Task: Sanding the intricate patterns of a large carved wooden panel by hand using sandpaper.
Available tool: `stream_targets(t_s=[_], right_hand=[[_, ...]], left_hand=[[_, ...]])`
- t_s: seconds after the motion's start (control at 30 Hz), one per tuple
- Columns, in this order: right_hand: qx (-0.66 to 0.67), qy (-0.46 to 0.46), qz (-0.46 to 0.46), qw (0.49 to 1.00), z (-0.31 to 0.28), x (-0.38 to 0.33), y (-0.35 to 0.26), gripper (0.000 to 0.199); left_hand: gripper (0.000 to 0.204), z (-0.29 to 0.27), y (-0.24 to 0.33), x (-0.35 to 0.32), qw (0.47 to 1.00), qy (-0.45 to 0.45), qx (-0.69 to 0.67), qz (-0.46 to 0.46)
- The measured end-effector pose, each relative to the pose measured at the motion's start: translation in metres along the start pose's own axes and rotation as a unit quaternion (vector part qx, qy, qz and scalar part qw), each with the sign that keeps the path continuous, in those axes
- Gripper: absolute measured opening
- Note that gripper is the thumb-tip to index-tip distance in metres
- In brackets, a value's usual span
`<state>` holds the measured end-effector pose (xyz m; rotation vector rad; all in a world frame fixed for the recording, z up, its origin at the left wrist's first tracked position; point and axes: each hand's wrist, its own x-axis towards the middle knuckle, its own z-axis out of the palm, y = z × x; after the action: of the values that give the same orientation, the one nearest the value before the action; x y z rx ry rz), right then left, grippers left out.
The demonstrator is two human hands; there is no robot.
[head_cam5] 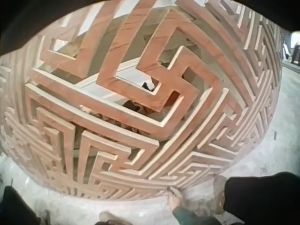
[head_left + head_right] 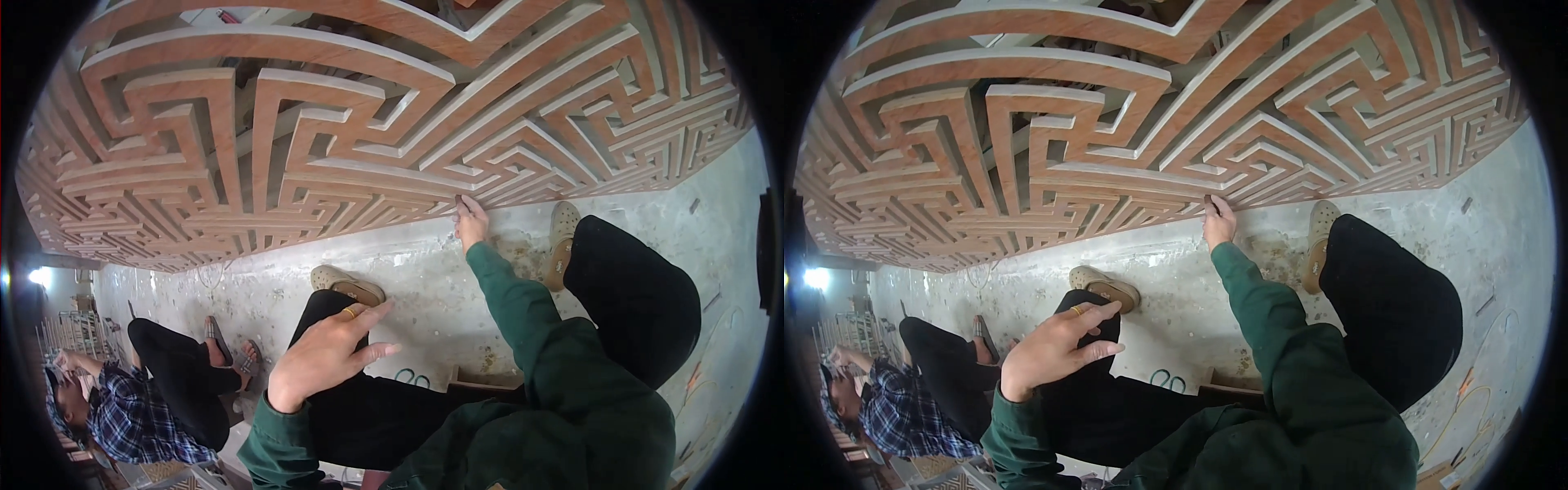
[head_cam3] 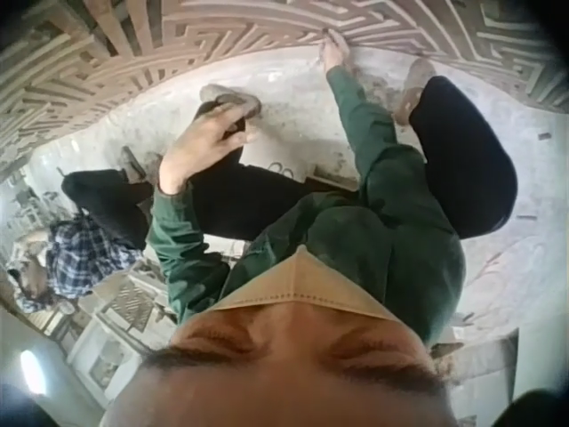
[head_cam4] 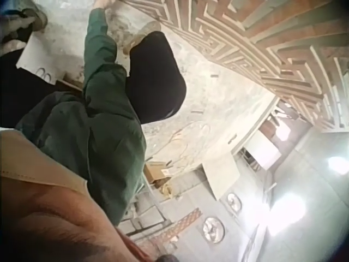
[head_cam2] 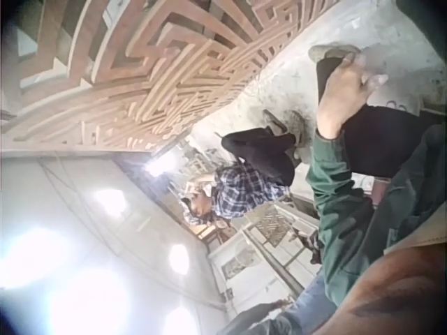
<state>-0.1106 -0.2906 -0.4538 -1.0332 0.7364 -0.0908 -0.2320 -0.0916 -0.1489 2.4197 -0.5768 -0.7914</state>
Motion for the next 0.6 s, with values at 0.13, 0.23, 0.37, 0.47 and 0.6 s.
stream_targets(t_s=[0.13,0.23,0.37,0.47,0.6], right_hand=[[0.056,-0.007,-0.004,0.998,-0.002,0.008,0.02,0.033],[0.091,0.019,-0.023,0.995,0.008,0.015,0.027,0.033],[-0.161,0.075,-0.242,0.954,0.013,0.017,0.044,0.029],[-0.253,0.045,-0.23,0.939,0.018,-0.002,0.031,0.042],[-0.273,-0.031,-0.129,0.953,0.033,-0.004,0.028,0.055]], left_hand=[[0.052,-0.002,0.004,0.004,1.0,-0.016,0.008,-0.007],[0.052,-0.003,0.005,0.005,1.0,-0.028,0.01,0.0],[0.051,-0.005,0.011,0.009,0.999,-0.036,0.017,-0.001],[0.053,-0.007,0.015,0.012,0.999,-0.046,0.025,-0.009],[0.054,-0.005,0.023,0.02,0.996,-0.067,0.055,-0.001]])
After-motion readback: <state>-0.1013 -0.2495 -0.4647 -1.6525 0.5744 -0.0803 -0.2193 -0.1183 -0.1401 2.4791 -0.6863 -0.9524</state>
